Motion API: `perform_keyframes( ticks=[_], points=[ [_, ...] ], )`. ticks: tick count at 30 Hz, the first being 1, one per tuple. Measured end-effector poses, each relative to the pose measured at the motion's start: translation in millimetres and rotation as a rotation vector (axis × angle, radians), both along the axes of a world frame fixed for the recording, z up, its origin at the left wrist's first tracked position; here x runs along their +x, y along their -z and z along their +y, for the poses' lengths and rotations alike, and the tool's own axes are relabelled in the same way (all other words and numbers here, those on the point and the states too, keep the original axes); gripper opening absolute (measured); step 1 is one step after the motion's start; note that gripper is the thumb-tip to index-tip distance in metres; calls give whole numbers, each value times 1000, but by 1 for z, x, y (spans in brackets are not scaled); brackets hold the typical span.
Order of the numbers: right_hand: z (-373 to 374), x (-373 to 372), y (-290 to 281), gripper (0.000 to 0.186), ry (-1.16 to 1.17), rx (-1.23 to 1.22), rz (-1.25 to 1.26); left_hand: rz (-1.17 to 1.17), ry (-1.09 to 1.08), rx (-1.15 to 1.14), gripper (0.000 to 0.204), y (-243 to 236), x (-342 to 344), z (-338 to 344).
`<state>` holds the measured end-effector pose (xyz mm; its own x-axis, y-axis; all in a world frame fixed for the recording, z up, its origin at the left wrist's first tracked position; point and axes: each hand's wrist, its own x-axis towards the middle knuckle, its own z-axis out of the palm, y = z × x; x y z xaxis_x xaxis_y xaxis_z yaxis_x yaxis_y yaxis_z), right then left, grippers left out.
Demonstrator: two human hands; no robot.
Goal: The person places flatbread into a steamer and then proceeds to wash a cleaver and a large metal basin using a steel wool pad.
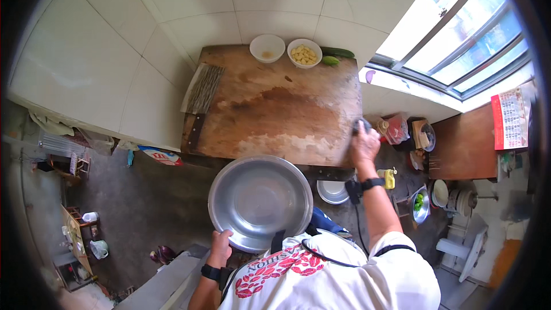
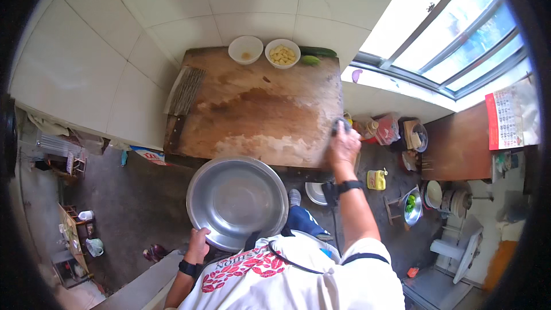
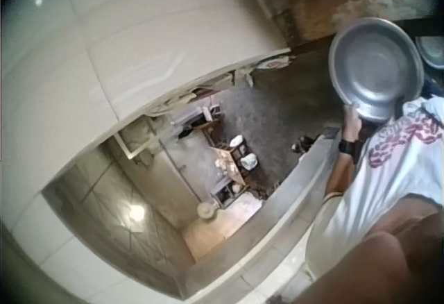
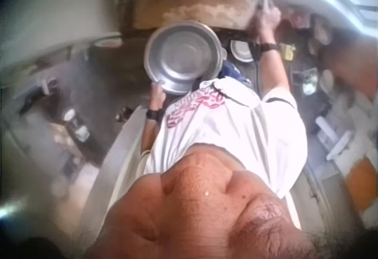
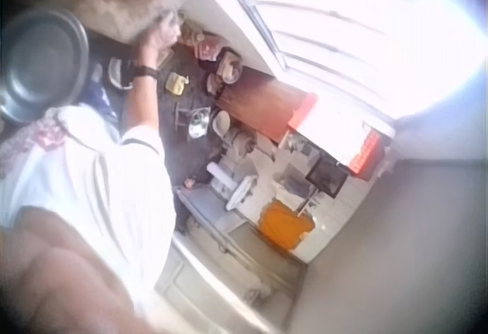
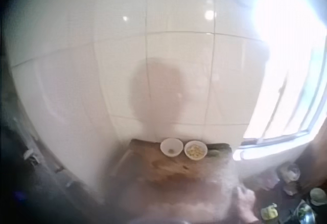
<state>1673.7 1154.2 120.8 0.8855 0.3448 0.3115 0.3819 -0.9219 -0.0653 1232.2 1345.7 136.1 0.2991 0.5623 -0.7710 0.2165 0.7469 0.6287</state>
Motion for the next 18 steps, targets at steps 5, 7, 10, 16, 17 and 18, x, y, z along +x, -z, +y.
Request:
perform_keyframes(
  ticks=[5, 7, 10, 16, 17, 18],
  points=[
    [-94, -9, -13, 43, 182, -143, 180, 7, -18, 2, 25, -1, 5, -2],
    [-67, -26, -37, 43, 6, 2, 75, 9, -44, 8, 22, -7, 7, -4],
    [13, -76, -81, 43, -362, 342, 154, -34, -23, 8, 19, 7, -4, -1],
    [101, -173, -72, 46, -1251, -34, 420, -19, -1, 33, 16, 12, -3, 0],
    [101, -181, -56, 46, -1259, -35, 416, -21, 13, 39, 17, 13, -4, 0],
    [101, -187, -44, 46, -1315, -171, 404, -25, 27, 48, 18, 15, -4, 0]
  ],
)
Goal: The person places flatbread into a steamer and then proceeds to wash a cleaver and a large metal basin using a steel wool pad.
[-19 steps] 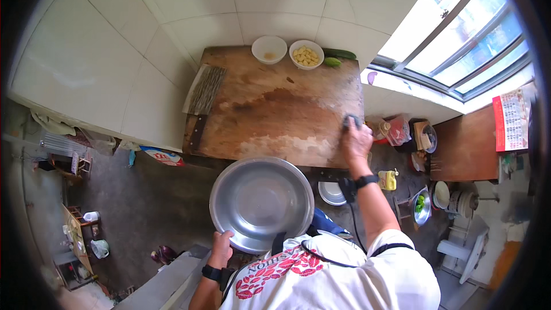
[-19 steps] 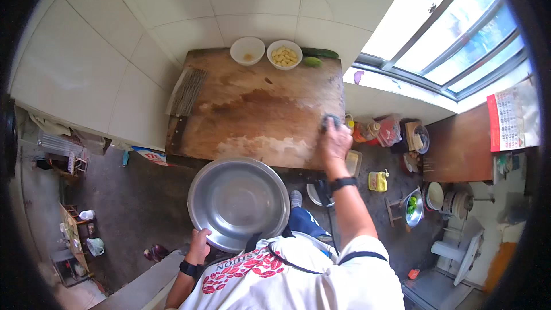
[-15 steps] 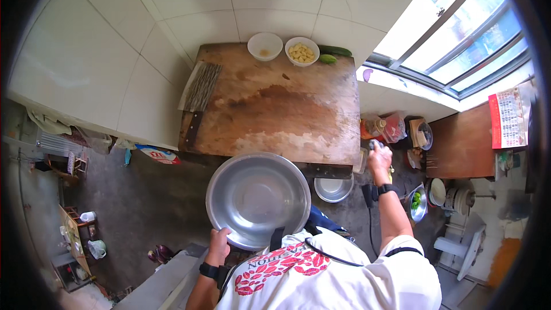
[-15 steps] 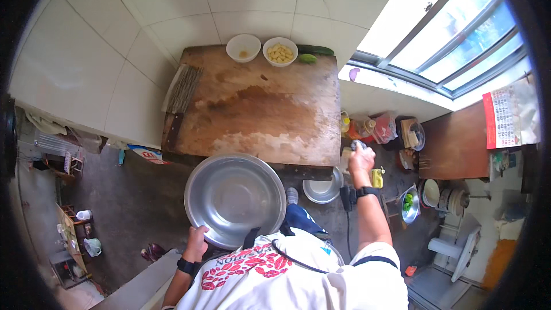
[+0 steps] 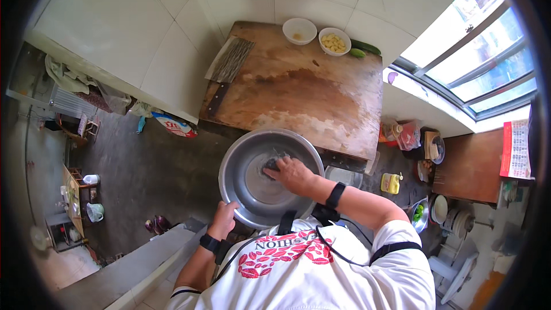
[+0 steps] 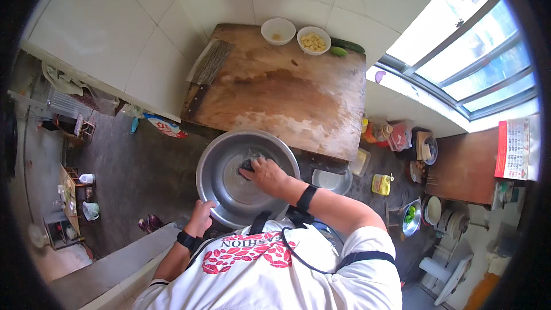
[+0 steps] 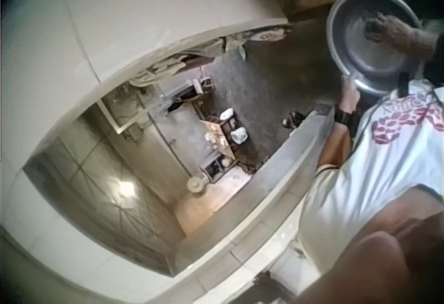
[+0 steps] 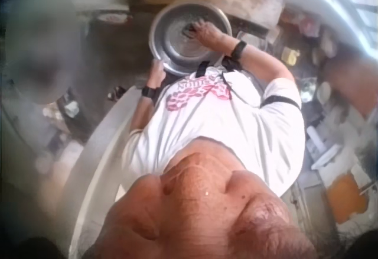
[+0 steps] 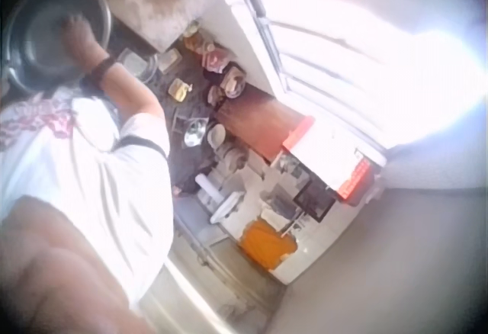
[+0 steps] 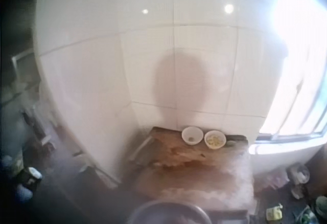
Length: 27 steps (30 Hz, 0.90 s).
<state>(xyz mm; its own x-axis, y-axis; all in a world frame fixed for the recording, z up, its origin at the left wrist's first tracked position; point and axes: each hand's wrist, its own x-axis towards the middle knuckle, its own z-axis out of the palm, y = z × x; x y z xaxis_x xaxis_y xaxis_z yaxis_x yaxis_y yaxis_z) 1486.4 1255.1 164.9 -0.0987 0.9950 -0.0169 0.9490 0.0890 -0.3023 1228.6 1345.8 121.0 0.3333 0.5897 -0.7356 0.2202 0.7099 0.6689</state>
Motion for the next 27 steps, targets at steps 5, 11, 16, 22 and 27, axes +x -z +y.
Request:
perform_keyframes(
  ticks=[5, 11, 16, 22, 27],
  points=[
    [8, -3, -9, 46, -124, -60, -17, 53, -23, 19, 19, 9, -7, 1],
    [7, 10, -44, 41, -65, 16, 113, 23, 15, -62, 24, -6, 2, 0],
    [1, 22, -41, 41, -108, 8, 134, 8, 6, -37, 21, -4, 2, -4],
    [21, 52, -56, 43, 52, 97, 356, 30, 14, -43, 25, -10, 6, 3],
    [98, 125, -30, 40, 326, 435, 300, 45, -30, -51, 27, -1, -5, -1]
  ],
)
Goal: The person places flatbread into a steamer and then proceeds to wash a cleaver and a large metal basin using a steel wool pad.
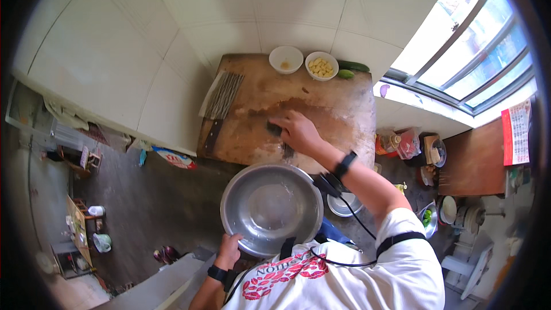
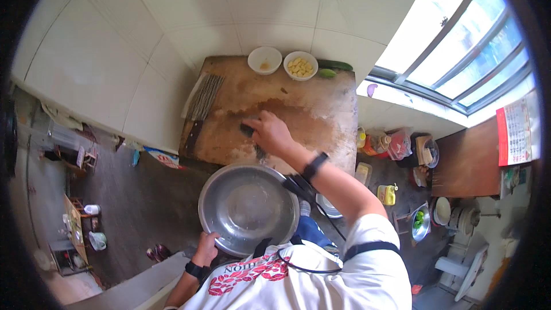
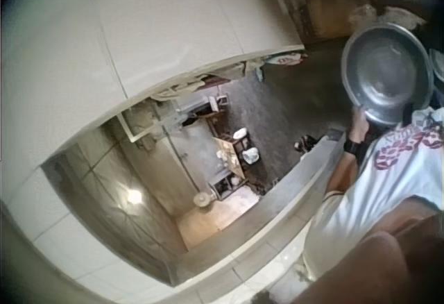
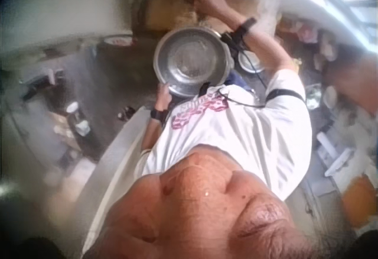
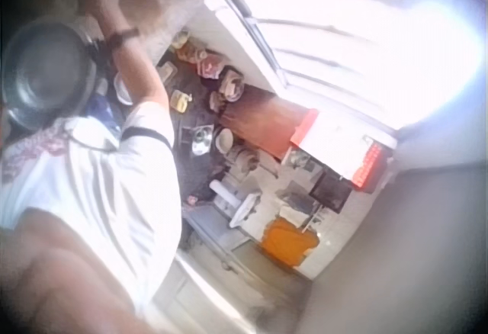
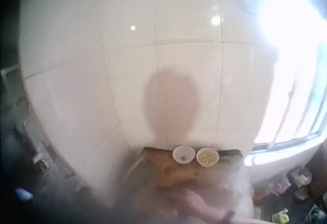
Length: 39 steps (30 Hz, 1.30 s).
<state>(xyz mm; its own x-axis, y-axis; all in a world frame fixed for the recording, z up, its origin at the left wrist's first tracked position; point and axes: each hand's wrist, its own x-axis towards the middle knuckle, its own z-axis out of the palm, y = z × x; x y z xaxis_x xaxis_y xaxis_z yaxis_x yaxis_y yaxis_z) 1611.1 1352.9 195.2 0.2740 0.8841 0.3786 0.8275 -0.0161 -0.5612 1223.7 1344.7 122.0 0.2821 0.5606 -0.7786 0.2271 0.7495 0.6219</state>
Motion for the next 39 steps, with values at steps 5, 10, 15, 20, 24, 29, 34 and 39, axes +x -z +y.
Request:
perform_keyframes(
  ticks=[5, 10, 15, 20, 24, 29, 34, 39],
  points=[
    [55, 21, 46, 40, 180, 7, -164, 15, -29, -32, 27, -7, 9, 0],
    [66, 41, 71, 35, 328, -84, -413, 20, -14, -28, 28, -20, 13, -2],
    [9, 106, 88, 21, 796, -411, -179, 36, -46, -40, 22, -18, 12, 0],
    [-147, 121, 78, 28, 1116, -308, -270, -4, -23, -17, 20, -9, 5, -1],
    [-208, 122, 67, 39, 1352, -489, -182, -49, 42, -48, 23, -3, 3, 1],
    [-88, 104, 51, 34, 859, -220, -312, -30, -43, -49, 27, 2, 1, -1],
    [-42, 116, 46, 27, 690, -304, -383, -25, -62, -17, 33, 3, -5, 0],
    [-119, 212, 97, 17, 1178, -236, -286, -38, -24, -4, 32, -1, 2, -4]
  ],
)
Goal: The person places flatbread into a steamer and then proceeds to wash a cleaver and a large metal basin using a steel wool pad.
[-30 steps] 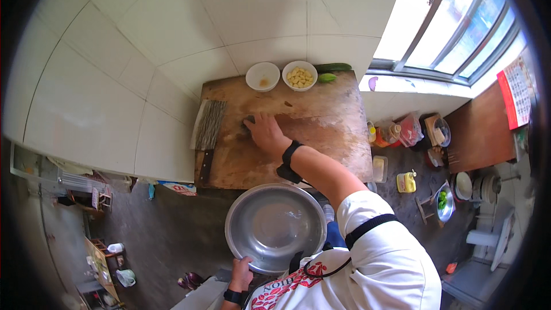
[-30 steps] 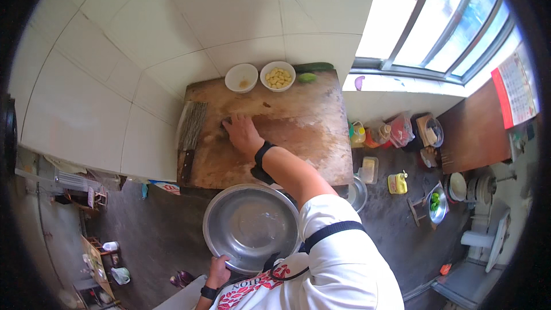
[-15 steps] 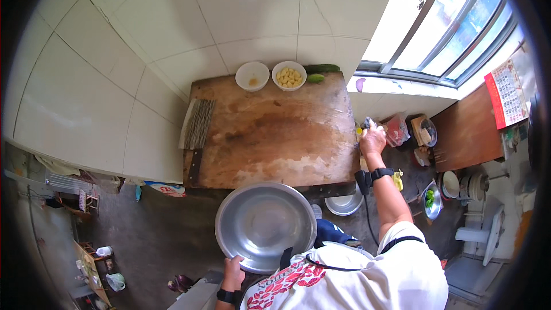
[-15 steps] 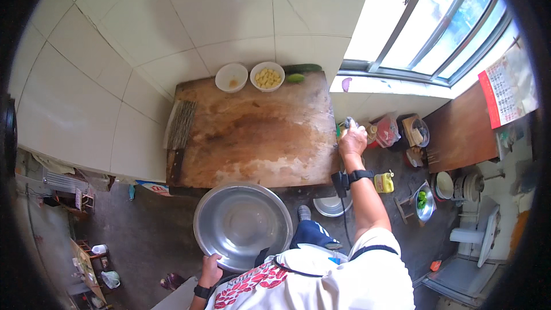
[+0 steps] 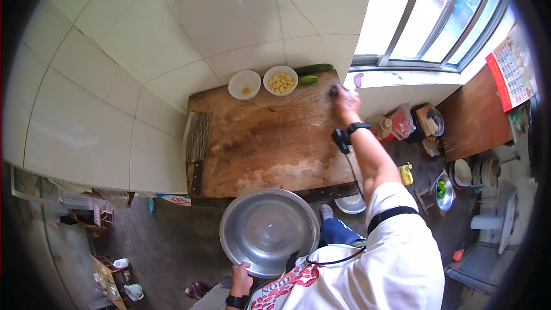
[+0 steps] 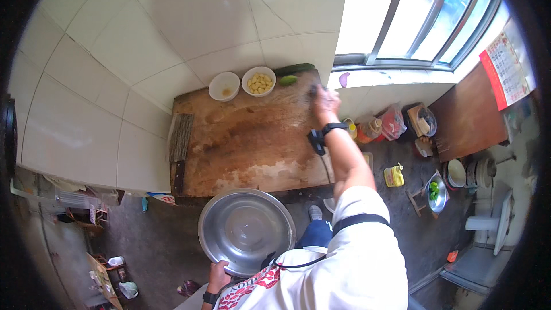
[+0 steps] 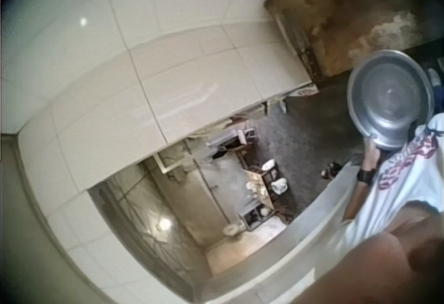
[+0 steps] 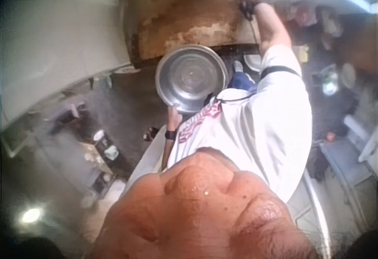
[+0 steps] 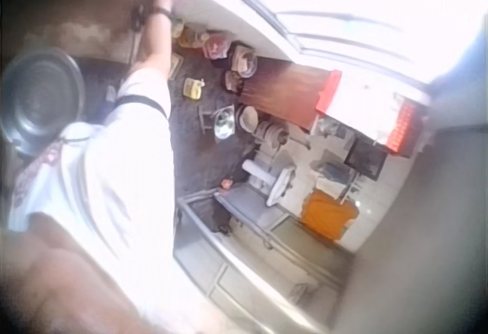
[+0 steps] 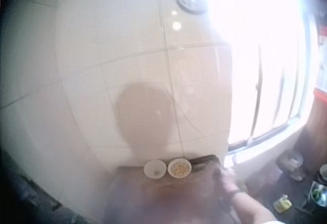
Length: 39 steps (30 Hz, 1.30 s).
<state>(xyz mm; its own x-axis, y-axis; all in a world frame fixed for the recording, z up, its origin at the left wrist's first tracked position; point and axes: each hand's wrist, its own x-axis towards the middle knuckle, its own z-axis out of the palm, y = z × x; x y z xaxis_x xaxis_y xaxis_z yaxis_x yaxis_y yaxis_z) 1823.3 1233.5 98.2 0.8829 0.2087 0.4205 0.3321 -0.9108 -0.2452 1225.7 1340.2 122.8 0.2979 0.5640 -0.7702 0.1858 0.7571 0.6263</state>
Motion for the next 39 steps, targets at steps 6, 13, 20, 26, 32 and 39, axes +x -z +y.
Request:
perform_keyframes(
  ticks=[6, 13, 20, 26, 32, 39],
  points=[
    [-67, -19, -39, 23, 159, -61, 77, 20, -46, -45, 27, -5, 8, -2],
    [40, -188, -30, 40, -745, -114, 107, -19, 44, -46, 29, -2, 0, 2],
    [-54, -136, -17, 34, -242, -27, -85, 56, -20, -16, 26, -12, 9, 3],
    [-111, -129, -52, 38, -51, -37, 31, -22, -17, 48, 24, -13, 11, 0],
    [48, -168, -90, 38, -817, 162, 232, -3, 10, 60, 15, -16, 10, 4],
    [181, -222, -56, 44, -1392, -159, 370, -45, 37, 24, 27, 1, 2, 2]
  ],
)
